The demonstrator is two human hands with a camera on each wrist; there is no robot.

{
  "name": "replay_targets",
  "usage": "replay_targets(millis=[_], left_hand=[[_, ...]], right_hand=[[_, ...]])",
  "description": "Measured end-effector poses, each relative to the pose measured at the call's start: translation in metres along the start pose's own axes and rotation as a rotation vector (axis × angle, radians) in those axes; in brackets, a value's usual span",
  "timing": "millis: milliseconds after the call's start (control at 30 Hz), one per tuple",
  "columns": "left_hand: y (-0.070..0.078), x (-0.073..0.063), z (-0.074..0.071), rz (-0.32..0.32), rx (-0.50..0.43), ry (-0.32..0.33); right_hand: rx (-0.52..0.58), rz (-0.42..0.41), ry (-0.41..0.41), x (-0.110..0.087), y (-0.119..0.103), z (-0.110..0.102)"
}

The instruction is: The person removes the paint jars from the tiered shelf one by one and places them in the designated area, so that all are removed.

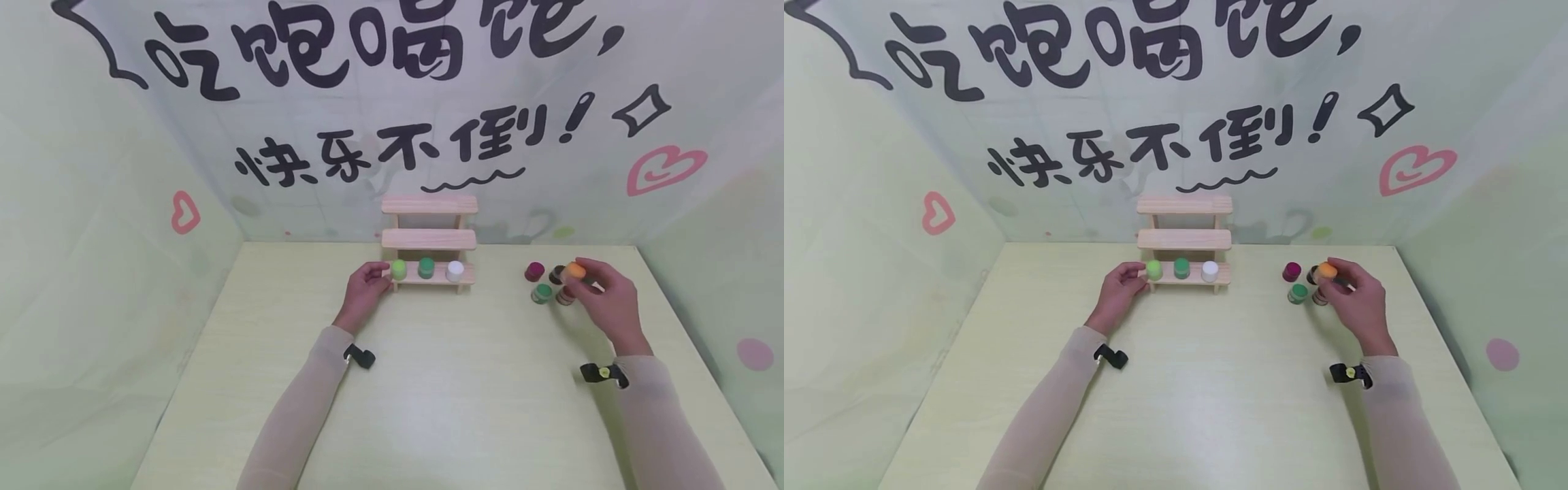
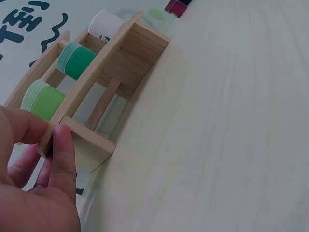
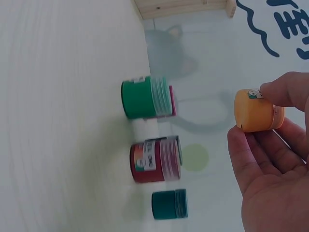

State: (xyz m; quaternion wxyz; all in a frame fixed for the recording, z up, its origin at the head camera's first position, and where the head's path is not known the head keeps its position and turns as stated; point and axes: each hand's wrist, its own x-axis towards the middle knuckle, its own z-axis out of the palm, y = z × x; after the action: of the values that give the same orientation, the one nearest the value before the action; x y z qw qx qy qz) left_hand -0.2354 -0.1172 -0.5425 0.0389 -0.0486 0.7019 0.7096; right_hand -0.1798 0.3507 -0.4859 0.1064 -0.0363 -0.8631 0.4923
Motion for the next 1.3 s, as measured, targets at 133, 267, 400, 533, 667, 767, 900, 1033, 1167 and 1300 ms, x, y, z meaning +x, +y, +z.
replay_targets(millis=[133, 267, 400, 533, 667, 767, 900, 1033, 1167, 1300], left_hand=[[0.000, -0.001, -0.001, 0.003, 0.013, 0.000], [0.000, -0.001, -0.001, 0.005, 0.018, -0.005], [0.000, -0.001, -0.002, 0.004, 0.019, -0.003], [0.000, 0.000, -0.001, 0.006, 0.011, -0.003], [0.000, 0.001, -0.001, 0.015, -0.003, -0.013], [-0.001, 0.001, -0.001, 0.015, -0.003, -0.015], [-0.001, 0.002, -0.001, 0.012, -0.003, -0.009], [-0.001, 0.002, 0.000, 0.010, -0.016, -0.011], [-0.002, 0.002, 0.000, 0.008, -0.026, -0.011], [-0.003, 0.001, -0.001, 0.009, -0.020, -0.007]], right_hand=[[0.006, 0.016, 0.006, 0.000, 0.009, -0.007], [0.004, 0.042, 0.005, -0.001, 0.016, -0.013], [-0.008, 0.036, 0.016, -0.002, 0.023, -0.016], [-0.005, 0.030, 0.037, -0.003, 0.030, -0.018], [0.031, 0.036, 0.053, -0.003, 0.040, -0.022], [0.067, 0.040, 0.056, -0.003, 0.048, -0.026], [0.072, 0.049, 0.058, -0.003, 0.058, -0.030], [0.034, 0.068, 0.056, -0.005, 0.064, -0.034], [-0.020, 0.103, 0.041, -0.006, 0.066, -0.036], [-0.096, 0.141, 0.005, -0.007, 0.068, -0.037]])
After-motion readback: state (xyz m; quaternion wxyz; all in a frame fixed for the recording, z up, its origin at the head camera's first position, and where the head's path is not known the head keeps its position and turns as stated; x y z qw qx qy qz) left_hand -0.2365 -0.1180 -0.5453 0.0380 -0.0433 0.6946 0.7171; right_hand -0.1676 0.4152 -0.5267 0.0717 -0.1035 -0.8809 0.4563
